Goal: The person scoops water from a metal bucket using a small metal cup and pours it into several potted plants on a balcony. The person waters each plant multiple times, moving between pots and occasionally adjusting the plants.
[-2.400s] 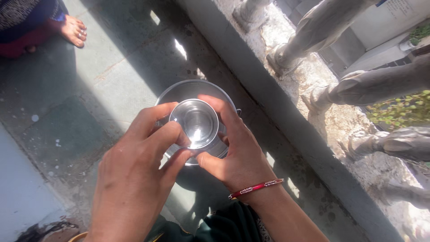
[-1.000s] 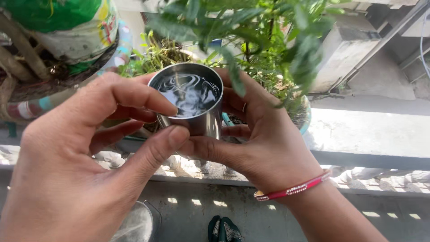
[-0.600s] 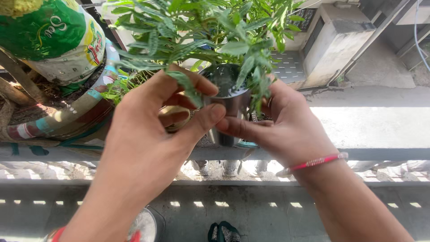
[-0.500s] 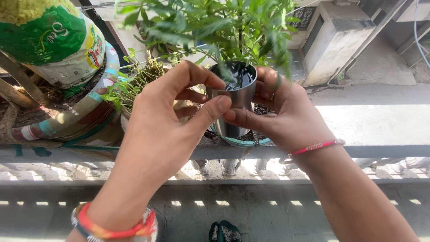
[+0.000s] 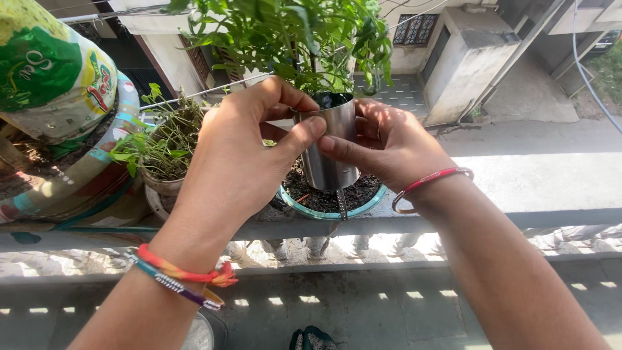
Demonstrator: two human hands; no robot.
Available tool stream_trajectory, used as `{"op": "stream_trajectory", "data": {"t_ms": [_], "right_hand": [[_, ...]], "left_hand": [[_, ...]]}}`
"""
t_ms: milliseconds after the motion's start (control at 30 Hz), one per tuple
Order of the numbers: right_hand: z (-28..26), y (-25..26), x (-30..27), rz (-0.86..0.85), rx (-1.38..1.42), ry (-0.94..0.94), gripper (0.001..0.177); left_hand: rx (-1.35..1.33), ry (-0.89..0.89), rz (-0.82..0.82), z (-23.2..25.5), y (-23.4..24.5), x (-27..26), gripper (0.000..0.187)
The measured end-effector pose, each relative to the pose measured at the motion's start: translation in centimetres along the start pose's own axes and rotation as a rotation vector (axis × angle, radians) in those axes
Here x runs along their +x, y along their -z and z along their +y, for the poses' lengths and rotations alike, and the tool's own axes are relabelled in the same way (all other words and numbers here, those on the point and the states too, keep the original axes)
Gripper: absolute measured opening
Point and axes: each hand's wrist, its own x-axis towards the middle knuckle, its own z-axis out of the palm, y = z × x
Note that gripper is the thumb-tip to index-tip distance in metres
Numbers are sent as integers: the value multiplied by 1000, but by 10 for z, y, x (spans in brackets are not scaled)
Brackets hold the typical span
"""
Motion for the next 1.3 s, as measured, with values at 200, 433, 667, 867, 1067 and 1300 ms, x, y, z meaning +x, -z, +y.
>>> {"op": "stream_trajectory", "data": {"t_ms": [200,433,667,867,1067,1300], "right_hand": [[-9,9,4,50,-189,-21,58],[-4,13,8,26,-185,-83,50],[-1,17,17,42,-348,-69,49],[2,23,31,-13,-262,-63,52],[2,24,52,-51,-200,-80,60],[6,28,70,-119,-196,-55,58]], "left_hand": [[-29,13,31,3,-6,6,19],[28,27,44,3,-9,8,20],[-8,-14,49,-1,-10,12,21],[20,-92,93,-10,-14,19,21],[-15,-67,90,-20,-18,33,19],[42,106,115,-22,-17,47,23]]}}
